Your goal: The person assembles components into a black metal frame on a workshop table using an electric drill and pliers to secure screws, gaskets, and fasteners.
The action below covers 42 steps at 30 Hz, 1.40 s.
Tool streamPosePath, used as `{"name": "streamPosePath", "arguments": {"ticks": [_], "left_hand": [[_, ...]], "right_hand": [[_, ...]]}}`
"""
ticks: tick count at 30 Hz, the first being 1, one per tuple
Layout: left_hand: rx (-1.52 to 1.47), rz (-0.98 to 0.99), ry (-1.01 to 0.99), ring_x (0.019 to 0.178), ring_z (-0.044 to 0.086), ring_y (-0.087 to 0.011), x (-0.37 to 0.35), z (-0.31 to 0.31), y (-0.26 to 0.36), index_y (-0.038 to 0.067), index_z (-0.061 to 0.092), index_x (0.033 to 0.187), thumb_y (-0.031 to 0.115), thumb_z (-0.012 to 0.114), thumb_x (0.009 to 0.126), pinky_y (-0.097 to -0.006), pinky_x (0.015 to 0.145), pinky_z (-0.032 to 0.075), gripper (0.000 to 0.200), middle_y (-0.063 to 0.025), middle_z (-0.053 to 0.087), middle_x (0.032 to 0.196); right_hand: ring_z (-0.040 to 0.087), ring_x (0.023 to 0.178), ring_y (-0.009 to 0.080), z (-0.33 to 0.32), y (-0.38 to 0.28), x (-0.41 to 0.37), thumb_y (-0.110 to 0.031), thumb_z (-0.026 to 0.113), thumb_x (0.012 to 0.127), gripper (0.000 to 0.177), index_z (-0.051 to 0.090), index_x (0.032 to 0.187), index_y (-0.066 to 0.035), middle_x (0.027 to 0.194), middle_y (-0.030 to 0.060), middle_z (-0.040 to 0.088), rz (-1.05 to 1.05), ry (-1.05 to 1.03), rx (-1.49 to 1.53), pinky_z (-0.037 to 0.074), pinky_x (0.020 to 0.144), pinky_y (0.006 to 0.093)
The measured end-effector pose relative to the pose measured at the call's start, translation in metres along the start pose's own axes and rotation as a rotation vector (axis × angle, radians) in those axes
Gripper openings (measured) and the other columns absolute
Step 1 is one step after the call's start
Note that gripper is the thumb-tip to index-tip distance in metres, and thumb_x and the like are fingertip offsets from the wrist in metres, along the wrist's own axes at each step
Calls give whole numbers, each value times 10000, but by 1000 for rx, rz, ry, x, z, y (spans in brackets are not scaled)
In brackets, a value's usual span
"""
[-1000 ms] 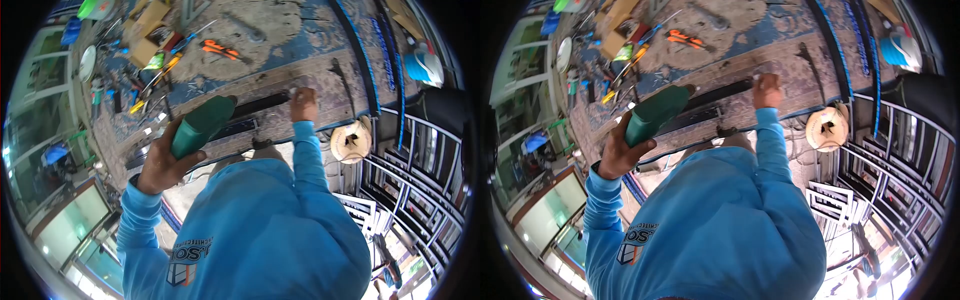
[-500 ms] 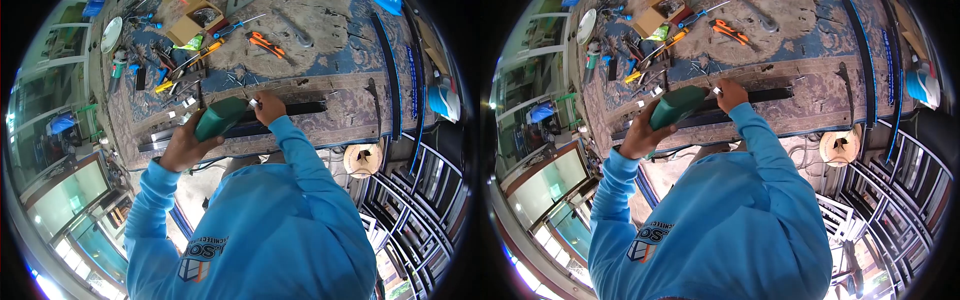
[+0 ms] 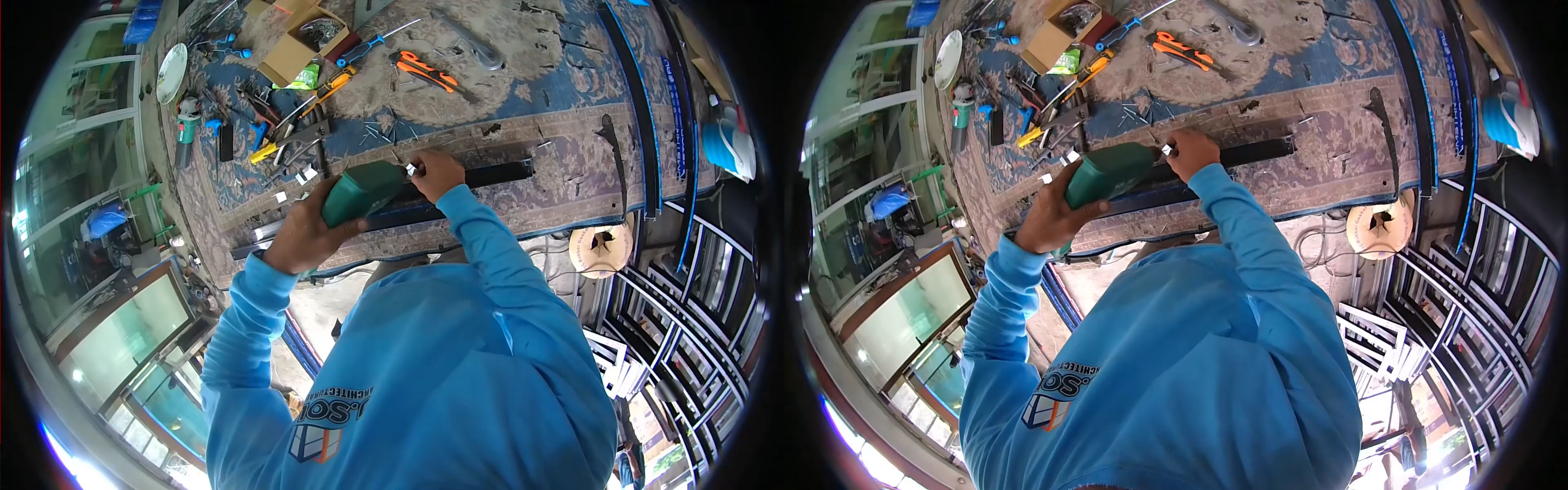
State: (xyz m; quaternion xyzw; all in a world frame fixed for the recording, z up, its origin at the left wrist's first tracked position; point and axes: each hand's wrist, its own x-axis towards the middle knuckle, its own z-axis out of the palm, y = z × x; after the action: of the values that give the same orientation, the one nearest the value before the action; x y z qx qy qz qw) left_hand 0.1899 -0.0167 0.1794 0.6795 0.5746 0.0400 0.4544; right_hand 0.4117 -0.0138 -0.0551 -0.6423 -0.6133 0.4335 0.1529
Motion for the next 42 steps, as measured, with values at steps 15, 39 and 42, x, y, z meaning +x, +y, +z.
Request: {"name": "streamPosePath", "arguments": {"ticks": [15, 39, 42], "left_hand": [[-58, -83, -28, 1020, 685, -315, 13, -1, 23, -28, 504, 1345, 273, 818, 816, -406, 889, 531, 685, -225, 696, 1105], [-29, -70, 58, 1044, 695, -375, -14, 23, 19, -39, 458, 1387, 321, 811, 824, -427, 899, 536, 755, -261, 694, 1110], [73, -29, 13, 1041, 693, -392, -27, 31, 22, -23, 464, 1386, 311, 814, 817, -434, 895, 542, 747, -273, 688, 1112]], "right_hand": [[655, 918, 339, 5, 7, 7, -155, 772, 795, 178, 691, 942, -95, 950, 101, 681, -95, -21, 37, 542, 806, 480], [677, 826, 323, 7, 9, 8, -169, 796, 777, 182, 696, 890, -67, 876, 131, 699, -117, 21, -1, 549, 765, 459], [678, 811, 323, 4, 9, 7, -157, 806, 746, 184, 692, 856, -63, 840, 129, 699, -140, 47, 34, 547, 762, 448]]}}
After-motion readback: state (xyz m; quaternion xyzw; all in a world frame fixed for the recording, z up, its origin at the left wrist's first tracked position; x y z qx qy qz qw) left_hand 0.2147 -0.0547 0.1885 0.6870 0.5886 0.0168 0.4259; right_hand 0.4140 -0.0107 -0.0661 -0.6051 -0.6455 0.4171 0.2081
